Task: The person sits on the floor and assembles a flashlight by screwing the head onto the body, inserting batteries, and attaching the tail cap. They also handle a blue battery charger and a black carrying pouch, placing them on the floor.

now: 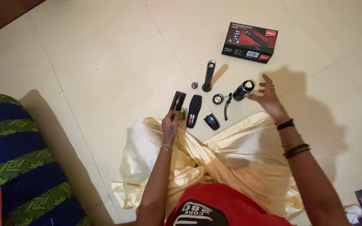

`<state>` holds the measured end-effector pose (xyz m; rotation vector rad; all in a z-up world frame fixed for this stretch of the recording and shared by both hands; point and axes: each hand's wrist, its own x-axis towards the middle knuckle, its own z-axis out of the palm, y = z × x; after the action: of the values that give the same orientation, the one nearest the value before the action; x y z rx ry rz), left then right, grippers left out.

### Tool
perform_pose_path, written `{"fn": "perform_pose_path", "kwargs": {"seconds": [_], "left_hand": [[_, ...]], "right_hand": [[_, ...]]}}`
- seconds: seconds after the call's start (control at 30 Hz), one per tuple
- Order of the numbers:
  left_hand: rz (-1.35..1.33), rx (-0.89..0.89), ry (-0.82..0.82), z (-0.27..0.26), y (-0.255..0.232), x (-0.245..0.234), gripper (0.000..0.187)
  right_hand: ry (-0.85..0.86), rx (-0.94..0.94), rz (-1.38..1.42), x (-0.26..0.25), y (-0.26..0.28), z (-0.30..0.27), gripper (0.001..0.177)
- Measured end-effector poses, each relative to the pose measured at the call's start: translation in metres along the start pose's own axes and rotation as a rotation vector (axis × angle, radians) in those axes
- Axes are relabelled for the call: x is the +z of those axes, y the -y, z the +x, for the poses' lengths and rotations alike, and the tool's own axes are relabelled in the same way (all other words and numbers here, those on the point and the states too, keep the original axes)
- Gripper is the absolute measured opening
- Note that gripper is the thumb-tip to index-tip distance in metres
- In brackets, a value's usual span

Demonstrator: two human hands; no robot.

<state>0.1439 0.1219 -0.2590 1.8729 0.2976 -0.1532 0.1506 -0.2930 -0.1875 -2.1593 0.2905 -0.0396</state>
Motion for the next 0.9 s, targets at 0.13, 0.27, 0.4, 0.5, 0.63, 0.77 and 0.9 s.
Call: {"fn": "perform_pose_path", "kwargs": {"seconds": [0.13,0.27,0.4,0.5,0.63,0.77,0.9], "left_hand": [[-0.032,-0.027,-0.004,-0.002,-0.007,-0.004,0.021],[-0.026,-0.051,-0.013,-0.001,-0.008,-0.005,0.021],[-0.030,-0.088,-0.002,0.002,-0.010,-0.004,0.021],[-0.054,-0.069,0.006,0.001,-0.010,-0.005,0.021],[-0.063,-0.053,0.011,-0.001,-0.013,-0.006,0.020],[-0.008,-0.064,0.012,-0.003,-0.017,-0.007,0.020],[-0.018,-0.063,0.003,-0.003,-0.016,-0.006,0.019]], "right_hand": [[-0.047,0.016,0.007,0.035,-0.024,0.010,0.117],[-0.065,0.009,0.078,0.045,-0.030,0.010,0.106],[-0.076,-0.011,0.021,0.043,-0.022,0.009,0.080],[-0.112,-0.056,0.063,0.040,-0.016,0.007,0.062],[-0.111,-0.086,0.035,0.036,-0.010,0.008,0.052],[-0.104,-0.117,-0.047,0.033,-0.007,0.009,0.050],[-0.104,-0.126,-0.058,0.026,0.004,0.007,0.046]]}}
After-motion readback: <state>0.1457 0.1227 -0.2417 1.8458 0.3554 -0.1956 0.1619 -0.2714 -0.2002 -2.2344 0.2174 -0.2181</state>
